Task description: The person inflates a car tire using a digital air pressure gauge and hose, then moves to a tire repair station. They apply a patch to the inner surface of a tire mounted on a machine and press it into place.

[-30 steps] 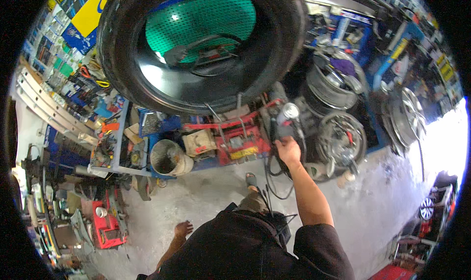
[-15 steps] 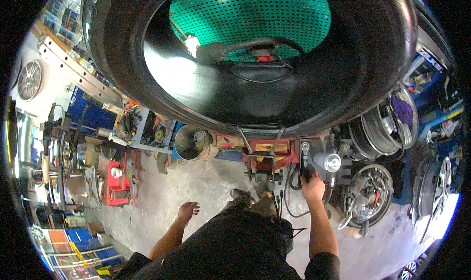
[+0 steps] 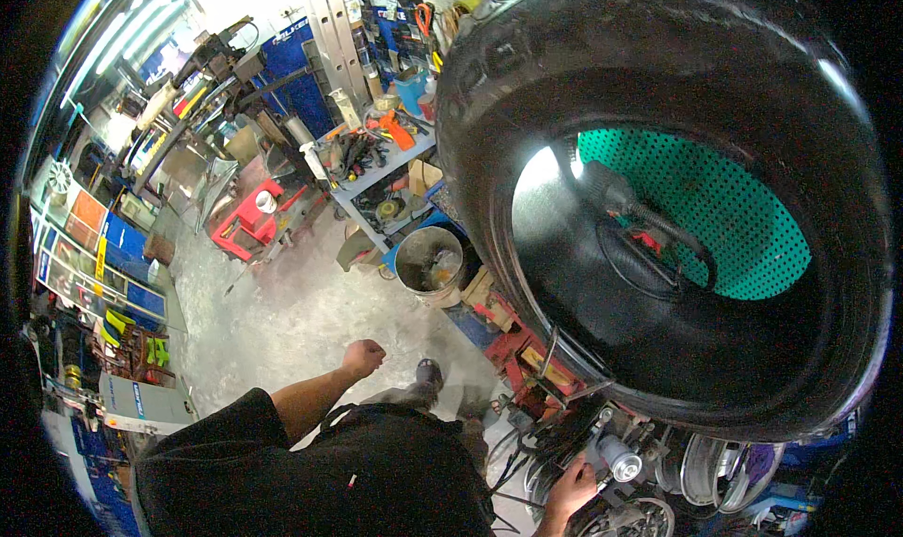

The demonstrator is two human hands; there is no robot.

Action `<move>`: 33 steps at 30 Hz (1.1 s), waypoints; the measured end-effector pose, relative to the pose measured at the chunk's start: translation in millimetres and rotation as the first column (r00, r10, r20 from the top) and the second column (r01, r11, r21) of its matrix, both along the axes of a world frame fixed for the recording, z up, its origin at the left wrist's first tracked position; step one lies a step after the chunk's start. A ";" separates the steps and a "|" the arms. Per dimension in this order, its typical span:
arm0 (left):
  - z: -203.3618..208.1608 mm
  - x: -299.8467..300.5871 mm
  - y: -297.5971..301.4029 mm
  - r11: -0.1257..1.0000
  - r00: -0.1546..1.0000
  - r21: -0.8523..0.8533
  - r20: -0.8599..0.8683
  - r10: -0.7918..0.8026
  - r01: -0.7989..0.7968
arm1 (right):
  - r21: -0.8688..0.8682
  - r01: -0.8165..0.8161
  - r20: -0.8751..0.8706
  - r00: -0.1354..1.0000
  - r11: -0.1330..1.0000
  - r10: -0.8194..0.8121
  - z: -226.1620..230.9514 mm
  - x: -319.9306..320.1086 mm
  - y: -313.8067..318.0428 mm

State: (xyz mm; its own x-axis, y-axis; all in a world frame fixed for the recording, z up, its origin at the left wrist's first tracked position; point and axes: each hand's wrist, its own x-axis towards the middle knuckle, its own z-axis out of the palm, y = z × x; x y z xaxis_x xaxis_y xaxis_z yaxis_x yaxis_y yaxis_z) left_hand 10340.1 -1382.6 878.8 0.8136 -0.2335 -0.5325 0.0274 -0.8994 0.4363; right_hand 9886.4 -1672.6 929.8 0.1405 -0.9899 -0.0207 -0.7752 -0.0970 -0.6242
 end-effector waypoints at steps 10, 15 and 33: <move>-8.0 43.3 11.9 0.991 0.974 0.067 0.187 -0.125 0.114 | -0.302 -0.040 0.345 0.927 0.952 0.148 108.9 103.1 24.8; -32.0 95.7 33.1 0.994 0.994 0.023 0.041 -0.105 0.104 | -0.302 -0.188 0.358 0.886 0.935 0.294 136.8 187.0 62.1; -110.8 244.5 367.4 0.765 0.754 -0.146 -0.360 0.549 -0.627 | 0.030 -0.537 -0.077 0.840 0.843 0.537 -25.6 573.4 -12.5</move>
